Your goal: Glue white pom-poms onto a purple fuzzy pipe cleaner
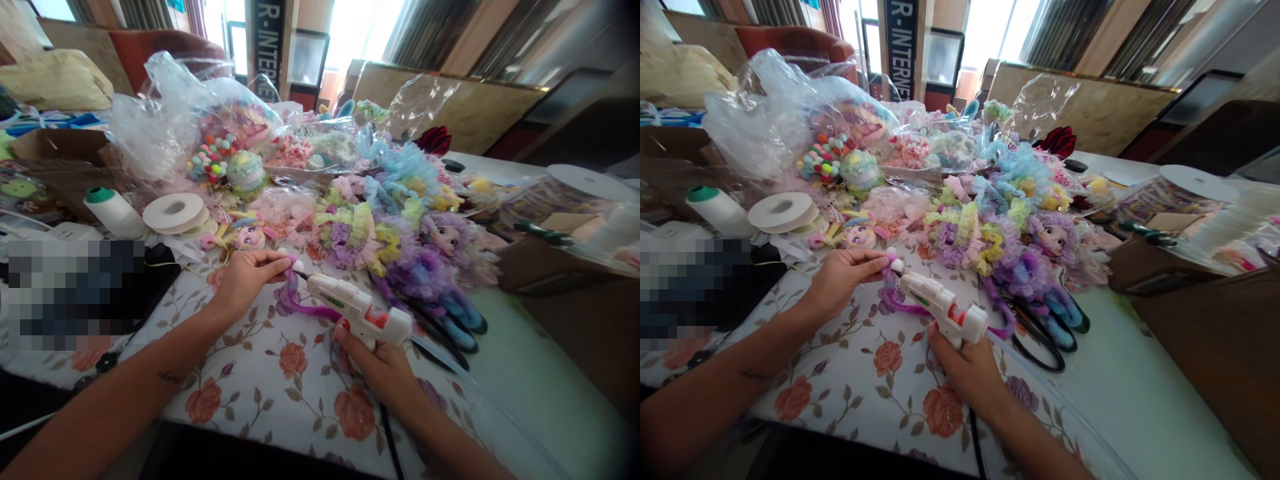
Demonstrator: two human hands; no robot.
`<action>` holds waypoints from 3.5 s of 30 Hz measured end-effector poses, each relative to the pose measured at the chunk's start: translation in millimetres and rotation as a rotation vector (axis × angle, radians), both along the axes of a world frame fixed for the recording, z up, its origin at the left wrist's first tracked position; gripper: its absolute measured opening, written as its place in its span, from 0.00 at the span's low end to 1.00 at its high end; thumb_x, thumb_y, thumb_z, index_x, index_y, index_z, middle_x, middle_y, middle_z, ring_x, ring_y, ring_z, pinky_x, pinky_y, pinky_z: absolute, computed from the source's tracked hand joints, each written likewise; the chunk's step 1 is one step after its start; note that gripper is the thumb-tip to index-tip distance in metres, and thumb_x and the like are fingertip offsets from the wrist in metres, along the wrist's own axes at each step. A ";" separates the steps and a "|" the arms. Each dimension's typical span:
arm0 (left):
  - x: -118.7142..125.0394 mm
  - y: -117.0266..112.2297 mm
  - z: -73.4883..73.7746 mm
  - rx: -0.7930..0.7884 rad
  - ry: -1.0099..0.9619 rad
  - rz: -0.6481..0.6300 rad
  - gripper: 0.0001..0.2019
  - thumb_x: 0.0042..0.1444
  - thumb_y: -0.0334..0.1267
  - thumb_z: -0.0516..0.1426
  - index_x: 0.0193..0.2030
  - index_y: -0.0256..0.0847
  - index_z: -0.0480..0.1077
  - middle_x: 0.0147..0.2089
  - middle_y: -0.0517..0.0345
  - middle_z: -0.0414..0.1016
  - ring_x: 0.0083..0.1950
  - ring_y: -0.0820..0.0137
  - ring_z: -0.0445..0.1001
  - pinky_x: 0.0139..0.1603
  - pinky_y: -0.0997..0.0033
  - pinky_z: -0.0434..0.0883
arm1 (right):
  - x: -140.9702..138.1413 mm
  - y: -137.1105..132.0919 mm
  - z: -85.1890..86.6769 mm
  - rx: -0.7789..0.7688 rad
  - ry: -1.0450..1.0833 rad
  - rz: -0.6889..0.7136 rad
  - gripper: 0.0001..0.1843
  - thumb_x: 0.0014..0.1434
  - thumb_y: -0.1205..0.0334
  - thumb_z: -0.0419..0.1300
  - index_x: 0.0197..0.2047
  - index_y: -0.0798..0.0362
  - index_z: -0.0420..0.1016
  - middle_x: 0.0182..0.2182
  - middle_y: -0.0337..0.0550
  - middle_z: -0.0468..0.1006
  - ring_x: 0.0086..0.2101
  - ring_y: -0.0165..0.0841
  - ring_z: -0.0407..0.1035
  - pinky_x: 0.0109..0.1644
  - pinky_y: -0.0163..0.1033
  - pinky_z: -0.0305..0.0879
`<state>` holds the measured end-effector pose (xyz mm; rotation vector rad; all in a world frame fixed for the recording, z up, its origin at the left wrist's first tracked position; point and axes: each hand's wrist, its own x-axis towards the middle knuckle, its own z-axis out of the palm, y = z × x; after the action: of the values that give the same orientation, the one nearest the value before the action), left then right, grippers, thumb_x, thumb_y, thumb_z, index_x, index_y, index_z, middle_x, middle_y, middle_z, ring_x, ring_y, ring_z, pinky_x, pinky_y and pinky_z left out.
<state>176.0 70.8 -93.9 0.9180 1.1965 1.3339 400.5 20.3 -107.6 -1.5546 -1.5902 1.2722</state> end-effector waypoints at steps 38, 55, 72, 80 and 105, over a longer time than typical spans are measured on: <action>-2.2 2.2 -3.8 -0.007 -0.023 -0.026 0.12 0.41 0.42 0.70 0.33 0.40 0.82 0.33 0.55 0.82 0.34 0.70 0.78 0.42 0.68 0.78 | -4.6 -2.4 2.0 0.035 0.095 -0.061 0.16 0.57 0.48 0.59 0.28 0.52 0.70 0.15 0.35 0.69 0.18 0.28 0.62 0.23 0.33 0.58; -3.5 0.3 -5.9 0.110 0.137 -0.044 0.11 0.46 0.44 0.68 0.35 0.42 0.82 0.32 0.55 0.82 0.34 0.67 0.79 0.43 0.65 0.79 | -4.4 -2.0 2.8 0.029 0.102 -0.055 0.17 0.56 0.48 0.60 0.26 0.52 0.69 0.15 0.35 0.69 0.18 0.28 0.62 0.23 0.34 0.59; -3.7 -1.5 -2.7 0.130 0.210 -0.035 0.10 0.47 0.44 0.67 0.35 0.41 0.82 0.31 0.56 0.82 0.34 0.66 0.79 0.41 0.67 0.78 | -7.0 -2.4 6.2 0.004 0.119 -0.089 0.17 0.55 0.46 0.60 0.26 0.51 0.69 0.15 0.35 0.69 0.19 0.29 0.63 0.24 0.35 0.61; -4.5 1.3 -6.3 0.081 0.090 -0.050 0.10 0.45 0.43 0.68 0.34 0.42 0.82 0.32 0.57 0.82 0.33 0.70 0.77 0.42 0.68 0.78 | -2.7 -1.6 2.4 0.000 0.105 -0.038 0.17 0.55 0.46 0.60 0.27 0.52 0.69 0.15 0.35 0.69 0.19 0.29 0.63 0.24 0.34 0.60; -3.8 2.6 -5.9 0.036 0.006 -0.032 0.10 0.43 0.42 0.69 0.33 0.41 0.82 0.32 0.58 0.82 0.32 0.73 0.77 0.42 0.71 0.78 | -1.5 -0.4 1.1 -0.003 0.099 -0.025 0.18 0.57 0.47 0.59 0.26 0.52 0.69 0.16 0.36 0.69 0.20 0.28 0.63 0.25 0.33 0.61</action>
<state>172.1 73.3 -99.8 0.9639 1.1608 1.3320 399.0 19.9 -106.6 -1.4858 -1.5033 1.3176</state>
